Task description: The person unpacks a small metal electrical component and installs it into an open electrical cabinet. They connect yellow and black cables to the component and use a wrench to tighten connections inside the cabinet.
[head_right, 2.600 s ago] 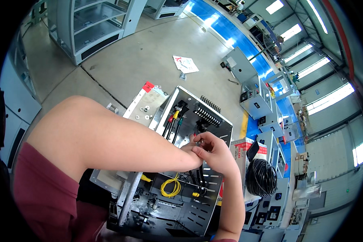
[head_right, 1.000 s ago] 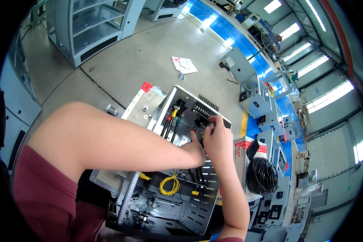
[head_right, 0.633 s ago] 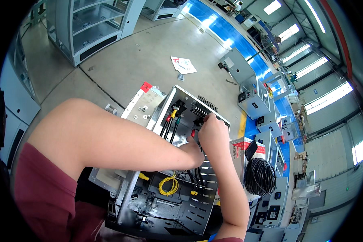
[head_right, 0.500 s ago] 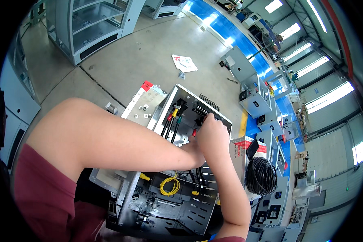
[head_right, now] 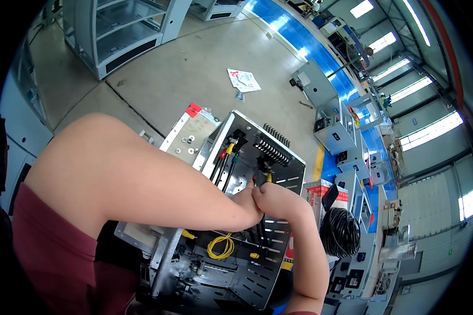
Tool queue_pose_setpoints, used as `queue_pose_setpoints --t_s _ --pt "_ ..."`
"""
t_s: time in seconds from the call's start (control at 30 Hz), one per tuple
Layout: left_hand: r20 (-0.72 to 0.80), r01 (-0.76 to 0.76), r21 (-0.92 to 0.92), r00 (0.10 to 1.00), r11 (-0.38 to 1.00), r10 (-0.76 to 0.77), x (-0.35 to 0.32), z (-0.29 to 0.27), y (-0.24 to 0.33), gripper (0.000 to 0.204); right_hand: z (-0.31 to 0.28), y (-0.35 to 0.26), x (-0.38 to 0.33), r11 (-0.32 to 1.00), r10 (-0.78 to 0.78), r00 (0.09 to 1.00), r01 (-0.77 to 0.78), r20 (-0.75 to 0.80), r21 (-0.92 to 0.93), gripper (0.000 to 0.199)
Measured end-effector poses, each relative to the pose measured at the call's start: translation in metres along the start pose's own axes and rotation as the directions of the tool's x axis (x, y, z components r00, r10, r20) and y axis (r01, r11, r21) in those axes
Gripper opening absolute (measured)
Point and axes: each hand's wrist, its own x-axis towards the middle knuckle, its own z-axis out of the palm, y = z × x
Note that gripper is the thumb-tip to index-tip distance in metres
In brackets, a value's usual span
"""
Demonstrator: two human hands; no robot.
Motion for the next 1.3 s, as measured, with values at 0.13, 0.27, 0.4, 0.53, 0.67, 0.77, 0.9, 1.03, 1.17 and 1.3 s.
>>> queue_pose_setpoints --t_s 0.13,0.27,0.4,0.53,0.67,0.77,0.9,1.03,1.17,1.3 --pt "0.019 0.066 0.294 0.997 0.953 -0.075 -0.017 -0.020 0.028 0.102 0.007 0.006 -0.001 1.000 0.008 0.992 -0.004 -0.129 0.029 0.049" --pt "0.051 0.036 0.422 0.997 0.906 -0.063 -0.021 -0.006 0.031 0.113 0.022 0.026 -0.003 0.991 -0.113 0.954 0.089 -0.277 -0.096 0.043" --pt "0.005 0.123 0.396 0.991 0.910 -0.136 -0.019 -0.006 0.034 0.095 -0.015 -0.008 -0.034 0.956 0.141 0.980 -0.097 -0.141 0.278 0.038" --pt "-0.082 0.221 0.416 0.975 0.882 -0.205 -0.016 0.000 0.039 0.094 -0.016 0.026 -0.043 0.980 -0.074 0.913 0.140 -0.401 0.138 0.031" --pt "-0.193 0.251 0.592 0.967 0.766 -0.168 -0.009 0.011 0.045 0.097 -0.015 0.021 -0.047 0.966 -0.083 0.857 0.195 -0.508 0.170 0.027" --pt "-0.050 0.102 0.899 0.990 0.425 -0.132 -0.016 0.005 0.068 0.082 -0.001 0.032 -0.032 0.964 -0.074 0.764 0.219 -0.641 0.150 0.027" --pt "0.610 -0.597 0.774 0.793 0.211 0.006 -0.067 -0.084 0.123 0.022 -0.011 0.027 -0.039 0.938 -0.093 0.725 0.294 -0.683 0.184 0.023" --pt "0.485 -0.693 0.608 0.710 0.387 0.510 -0.129 -0.157 0.130 0.022 -0.006 0.024 -0.036 0.920 -0.056 0.711 0.309 -0.701 0.240 0.020" --pt "-0.069 -0.591 0.165 0.792 0.789 0.607 -0.115 -0.236 0.090 0.019 0.002 0.017 -0.028 0.926 -0.042 0.676 0.302 -0.736 0.224 0.016" --pt "-0.027 -0.258 -0.396 0.963 0.881 0.270 -0.040 -0.252 0.004 0.031 0.010 0.012 -0.012 0.938 -0.133 0.609 0.331 -0.782 0.099 0.015"
